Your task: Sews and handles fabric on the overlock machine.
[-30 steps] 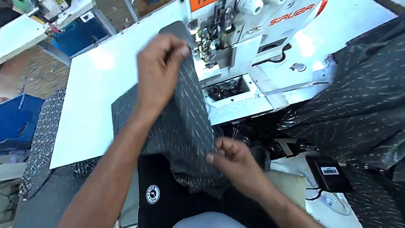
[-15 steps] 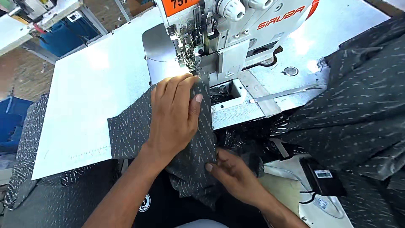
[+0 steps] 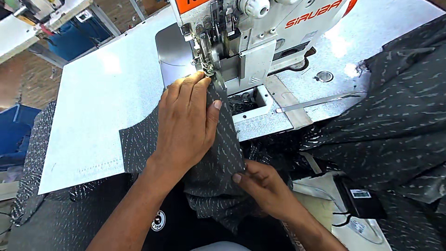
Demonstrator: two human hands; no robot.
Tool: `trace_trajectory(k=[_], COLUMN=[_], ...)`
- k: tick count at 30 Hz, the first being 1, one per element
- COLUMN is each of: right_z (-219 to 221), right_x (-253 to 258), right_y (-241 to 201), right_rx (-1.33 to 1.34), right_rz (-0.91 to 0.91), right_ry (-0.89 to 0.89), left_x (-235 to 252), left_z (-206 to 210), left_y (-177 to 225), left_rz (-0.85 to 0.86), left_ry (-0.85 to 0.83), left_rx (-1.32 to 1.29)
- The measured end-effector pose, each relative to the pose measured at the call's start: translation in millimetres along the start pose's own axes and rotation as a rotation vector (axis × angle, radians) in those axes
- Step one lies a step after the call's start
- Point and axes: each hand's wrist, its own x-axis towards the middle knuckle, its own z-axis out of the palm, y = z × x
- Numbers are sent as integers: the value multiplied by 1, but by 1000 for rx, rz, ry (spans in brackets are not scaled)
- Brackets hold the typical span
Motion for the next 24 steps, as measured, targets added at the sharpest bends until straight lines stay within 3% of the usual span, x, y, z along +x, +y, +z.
trace_trajectory(k=[7,19,24], right_z=[-4,0,0], right_x=[28,83,99], right_y=[-26,-63,-68], right_rx=[-22,-52,-37], right_rz=[-85,-185,-188], right_ry=[30,168,246], left_x=[33,113,142], left_z=[0,9,9], left_y=[-39,-101,-117], left_rz=[-25,-121,-237], left_ry=[-75,-288,-388], left_rx=[-157,-57,-2])
